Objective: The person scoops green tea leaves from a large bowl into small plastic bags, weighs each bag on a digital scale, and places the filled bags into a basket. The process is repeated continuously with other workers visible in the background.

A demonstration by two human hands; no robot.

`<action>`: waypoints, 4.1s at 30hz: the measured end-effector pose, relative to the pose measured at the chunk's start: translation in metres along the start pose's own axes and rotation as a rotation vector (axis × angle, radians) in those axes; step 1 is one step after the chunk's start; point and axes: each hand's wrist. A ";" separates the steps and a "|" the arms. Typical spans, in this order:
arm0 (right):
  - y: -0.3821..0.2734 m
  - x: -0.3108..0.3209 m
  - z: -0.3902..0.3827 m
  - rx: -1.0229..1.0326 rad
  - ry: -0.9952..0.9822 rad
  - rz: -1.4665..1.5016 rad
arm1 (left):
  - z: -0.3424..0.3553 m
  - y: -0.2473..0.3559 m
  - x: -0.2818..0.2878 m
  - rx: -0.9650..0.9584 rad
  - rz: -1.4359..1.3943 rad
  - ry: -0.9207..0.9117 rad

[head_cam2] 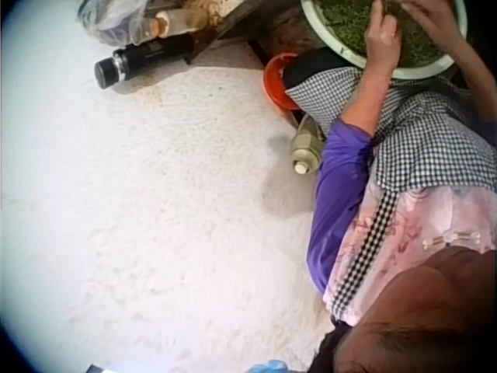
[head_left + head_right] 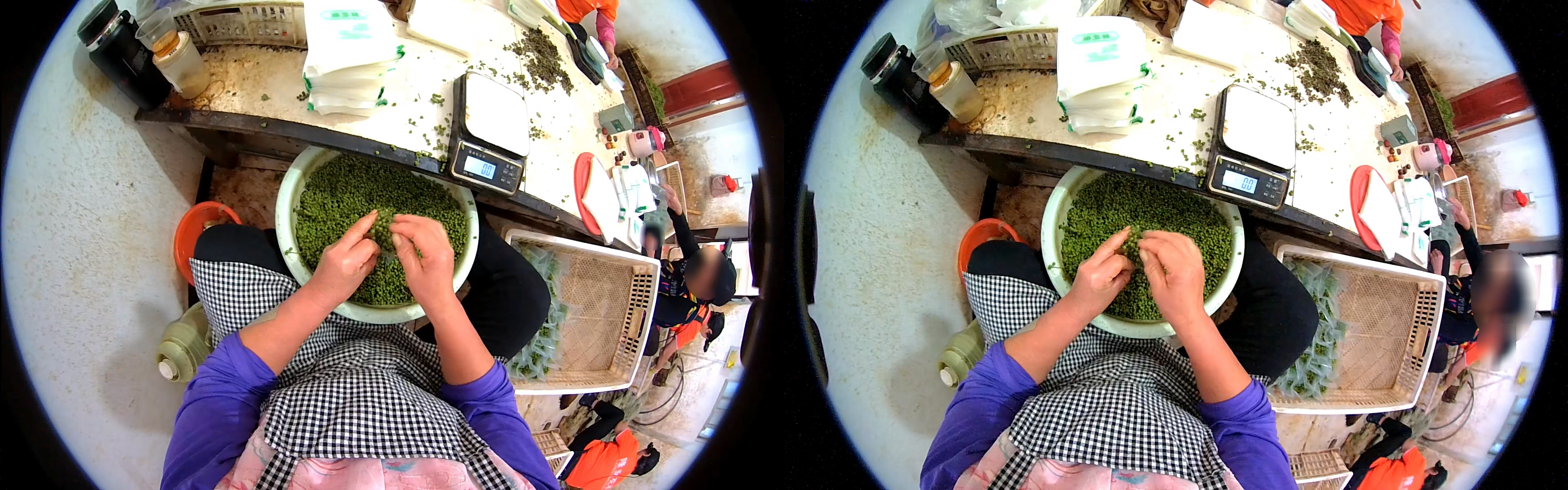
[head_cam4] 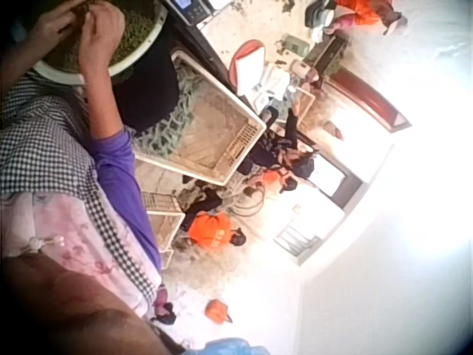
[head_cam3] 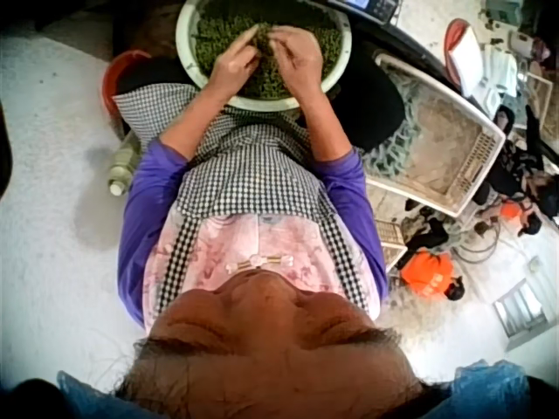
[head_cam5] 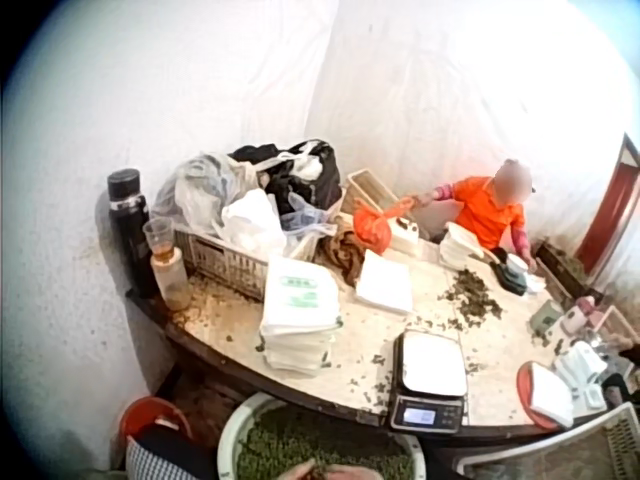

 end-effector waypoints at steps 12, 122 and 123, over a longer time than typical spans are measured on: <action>0.055 -0.001 0.020 -0.329 -0.233 -0.222 | 0.005 0.012 0.013 0.086 -0.155 -0.032; 0.053 0.068 -0.008 -0.729 0.167 1.075 | 0.157 0.028 -0.093 0.242 -0.556 0.074; 0.054 0.068 -0.008 -0.730 0.163 1.067 | 0.152 0.029 -0.091 0.331 -0.690 0.072</action>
Point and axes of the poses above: each hand's wrist, its own z-axis towards the middle knuckle, its own x-axis out of the back of the hand, y = z × x, and after that the axes turned 1 degree about y, right-handed
